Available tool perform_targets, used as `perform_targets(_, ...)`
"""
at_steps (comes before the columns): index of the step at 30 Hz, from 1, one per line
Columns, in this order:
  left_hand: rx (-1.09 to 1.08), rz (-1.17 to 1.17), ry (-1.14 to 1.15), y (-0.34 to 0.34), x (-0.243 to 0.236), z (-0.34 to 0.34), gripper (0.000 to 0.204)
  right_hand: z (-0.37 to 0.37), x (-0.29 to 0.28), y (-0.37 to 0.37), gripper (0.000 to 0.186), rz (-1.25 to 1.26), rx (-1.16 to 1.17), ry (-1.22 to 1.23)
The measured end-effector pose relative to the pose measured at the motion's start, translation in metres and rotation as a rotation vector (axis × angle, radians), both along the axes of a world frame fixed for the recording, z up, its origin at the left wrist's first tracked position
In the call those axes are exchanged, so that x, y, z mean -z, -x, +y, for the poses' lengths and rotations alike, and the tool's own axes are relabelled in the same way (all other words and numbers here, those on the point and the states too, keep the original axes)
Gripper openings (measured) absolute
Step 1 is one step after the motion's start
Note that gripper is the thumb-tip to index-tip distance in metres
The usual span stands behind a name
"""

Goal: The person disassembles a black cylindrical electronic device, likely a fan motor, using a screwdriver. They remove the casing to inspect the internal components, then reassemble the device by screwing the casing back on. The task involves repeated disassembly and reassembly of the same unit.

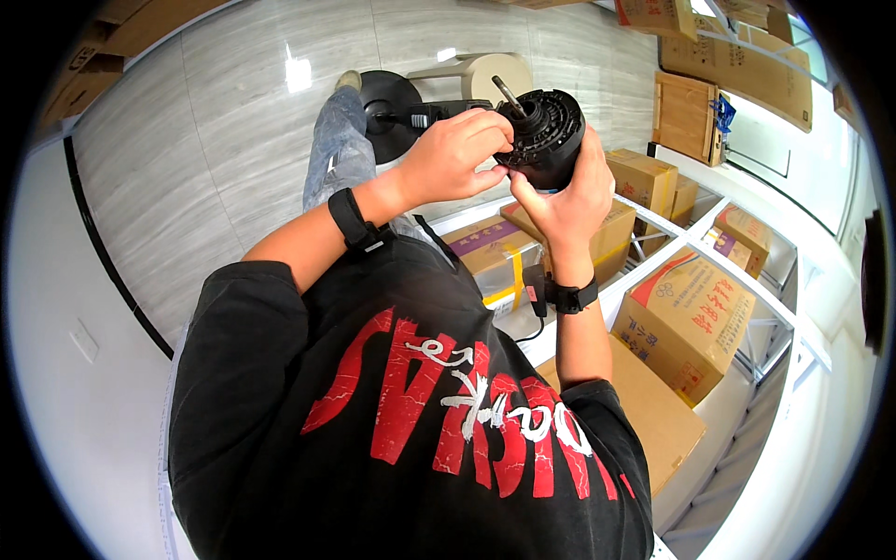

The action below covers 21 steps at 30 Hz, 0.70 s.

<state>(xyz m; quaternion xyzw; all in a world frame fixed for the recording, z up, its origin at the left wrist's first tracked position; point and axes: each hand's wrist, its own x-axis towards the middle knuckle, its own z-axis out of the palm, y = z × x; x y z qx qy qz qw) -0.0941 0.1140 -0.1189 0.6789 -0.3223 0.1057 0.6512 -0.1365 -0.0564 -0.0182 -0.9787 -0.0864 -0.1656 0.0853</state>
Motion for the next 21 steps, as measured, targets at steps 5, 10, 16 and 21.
perform_targets(5, -0.037, -0.126, -0.086, -0.013, -0.014, 0.006, 0.038, 0.007, -0.011, -0.011, 0.079, 0.037, 0.006, -0.067)
perform_targets(10, -0.093, -0.266, -0.075, -0.019, -0.012, -0.006, 0.054, 0.009, -0.013, -0.015, 0.073, 0.025, 0.036, -0.051)
perform_targets(16, -0.128, -0.258, -0.079, -0.013, -0.009, -0.010, 0.053, 0.009, -0.011, -0.014, 0.082, 0.060, 0.045, -0.057)
perform_targets(21, -0.151, -0.282, -0.113, -0.013, -0.011, -0.007, 0.054, 0.011, -0.013, -0.015, 0.081, 0.027, 0.027, -0.034)
